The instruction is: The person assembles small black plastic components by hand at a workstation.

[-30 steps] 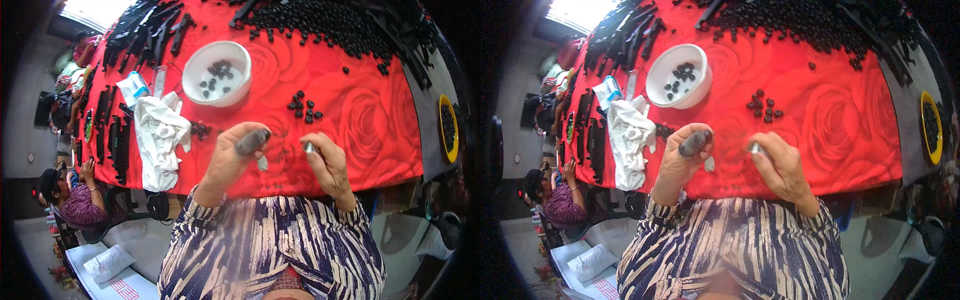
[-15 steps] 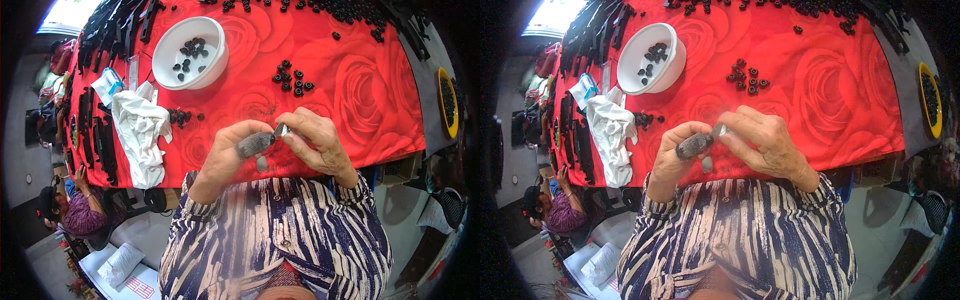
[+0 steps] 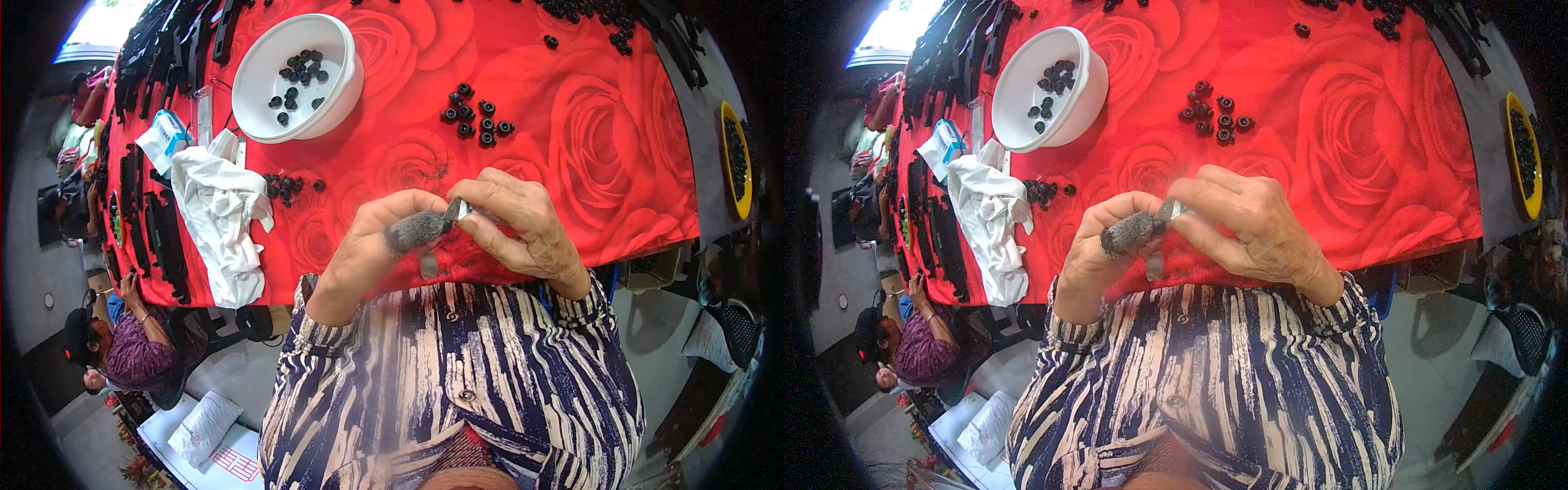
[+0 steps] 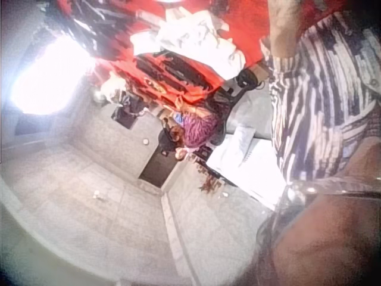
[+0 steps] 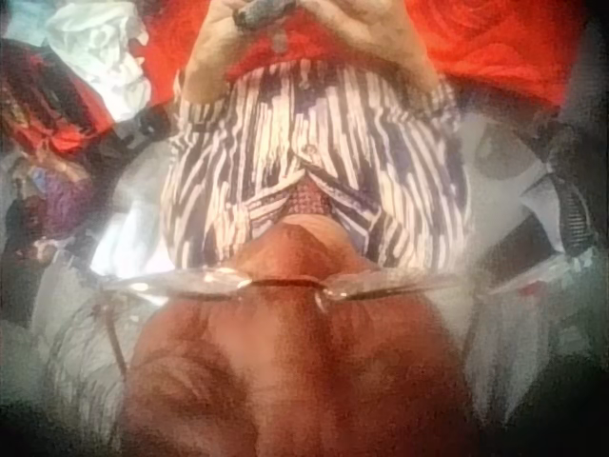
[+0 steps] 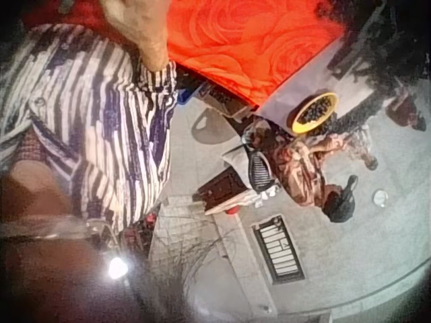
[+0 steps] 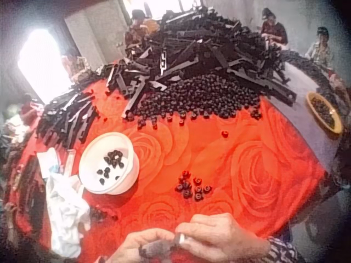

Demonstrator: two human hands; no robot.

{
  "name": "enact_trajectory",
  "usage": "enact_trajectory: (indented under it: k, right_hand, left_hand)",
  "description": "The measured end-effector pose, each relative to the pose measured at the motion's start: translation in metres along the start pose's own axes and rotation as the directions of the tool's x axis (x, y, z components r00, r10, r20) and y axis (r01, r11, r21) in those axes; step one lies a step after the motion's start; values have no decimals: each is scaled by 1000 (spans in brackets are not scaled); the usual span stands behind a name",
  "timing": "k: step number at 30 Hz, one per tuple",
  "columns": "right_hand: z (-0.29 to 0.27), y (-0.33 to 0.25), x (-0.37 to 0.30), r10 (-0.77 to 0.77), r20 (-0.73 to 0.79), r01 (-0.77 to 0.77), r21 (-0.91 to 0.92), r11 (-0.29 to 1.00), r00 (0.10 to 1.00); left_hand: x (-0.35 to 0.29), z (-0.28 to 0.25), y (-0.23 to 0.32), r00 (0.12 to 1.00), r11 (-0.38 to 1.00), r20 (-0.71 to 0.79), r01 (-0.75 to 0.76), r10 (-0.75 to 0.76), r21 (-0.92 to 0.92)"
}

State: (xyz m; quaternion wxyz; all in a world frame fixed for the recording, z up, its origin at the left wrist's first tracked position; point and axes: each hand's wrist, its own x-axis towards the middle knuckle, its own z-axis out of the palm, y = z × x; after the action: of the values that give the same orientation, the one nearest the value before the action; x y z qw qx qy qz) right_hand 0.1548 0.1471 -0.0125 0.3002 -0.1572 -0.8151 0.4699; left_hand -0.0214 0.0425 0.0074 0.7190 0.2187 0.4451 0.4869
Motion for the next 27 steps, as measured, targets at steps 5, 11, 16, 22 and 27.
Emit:
enact_trajectory:
  k: [5, 11, 16, 22, 27]
  right_hand:
    - [0, 1, 0, 0, 22, -1, 41, 999, 1000]
    - [-3, 4, -1, -32, 77, 28, 50, 998, 997]
    - [-4, 7, -7, -124, 207, 129, -11, 992, 971]
    - [-11, 0, -5, -113, 72, 98, 184, 978, 991]
    - [11, -4, 1, -223, -101, 208, -146, 967, 970]
  left_hand:
    - [0, -2, -4, 1000, 998, 16, 23, -22, -59]
    - [3, -7, -9, 991, 992, 125, 52, -37, -117]
    - [6, -9, -7, 990, 980, 71, 131, -121, -148]
    - [8, -22, -14, 990, 897, 79, -69, 115, -437]
    - [11, -3, -27, 999, 885, 42, 22, -3, -465]
